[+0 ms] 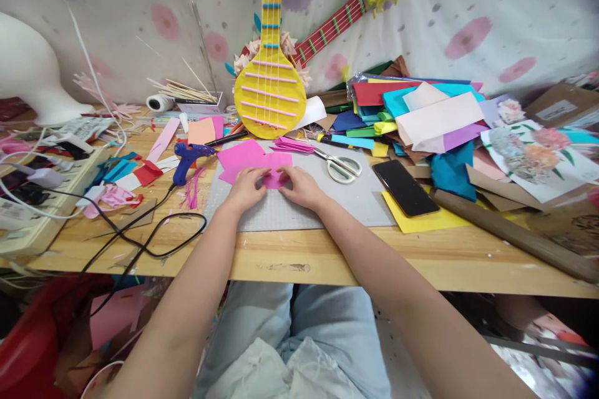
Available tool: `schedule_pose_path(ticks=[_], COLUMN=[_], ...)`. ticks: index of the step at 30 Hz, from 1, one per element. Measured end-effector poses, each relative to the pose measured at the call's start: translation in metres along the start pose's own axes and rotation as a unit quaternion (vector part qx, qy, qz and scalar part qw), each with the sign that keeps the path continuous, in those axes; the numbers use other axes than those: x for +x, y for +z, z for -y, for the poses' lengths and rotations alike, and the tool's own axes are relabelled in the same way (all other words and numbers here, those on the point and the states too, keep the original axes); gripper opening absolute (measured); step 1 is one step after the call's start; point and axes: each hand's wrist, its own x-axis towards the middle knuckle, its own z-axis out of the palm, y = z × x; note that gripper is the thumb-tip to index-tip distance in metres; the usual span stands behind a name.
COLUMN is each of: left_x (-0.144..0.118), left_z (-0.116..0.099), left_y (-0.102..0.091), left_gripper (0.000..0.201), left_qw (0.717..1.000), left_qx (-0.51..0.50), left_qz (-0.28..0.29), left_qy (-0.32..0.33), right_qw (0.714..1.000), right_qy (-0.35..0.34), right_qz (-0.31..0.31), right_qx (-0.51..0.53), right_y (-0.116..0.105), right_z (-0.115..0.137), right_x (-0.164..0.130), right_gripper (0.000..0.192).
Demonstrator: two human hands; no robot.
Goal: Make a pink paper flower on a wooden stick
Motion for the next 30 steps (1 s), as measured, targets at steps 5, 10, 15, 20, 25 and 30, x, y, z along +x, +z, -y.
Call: schedule_pose_path(ticks=[5,10,15,20,25,30], left_x=[0.002,0.003,0.003,0.002,0.003,0.003], left_z=[-0.003,-0.007,-0.004,-0.002,-0.004,-0.002], left_y=[0.004,0.007,0.009,0.004,0.001,0.003], left_gripper=[0.039,0.038,0.05,0.06,0.043,0.037], left_qw=[1.0,0.999,0.998,0.997,0.998,0.998], left_qx=[0.004,0.021,-0.065,-0.073,-0.063,-0.058], left_qz=[-0.014,-0.012,-0.008,-0.012,-0.008,-0.003], left_qy=[-0.013,-0.024,0.002,0.019,-0.003,0.016], right_qw=[0.999,0.997,0.994,0.998,1.0,1.0], right_qy=[-0.005,-0.002,0.013,0.014,0.0,0.0], right_qz=[-0.006,-0.001,-0.011,-0.014,-0.008,-0.003], right_qx=[-0.037,-0.079,-0.106,-0.058,-0.026,0.002], right_y=[0.0,0.006,0.011,0.006,0.0,-0.002], right_z=[0.001,0.006,0.008,0.006,0.002,-0.002], right_x=[0.001,0.003,0.004,0.003,0.0,0.0], right_gripper=[0.039,0.035,0.027,0.027,0.032,0.042])
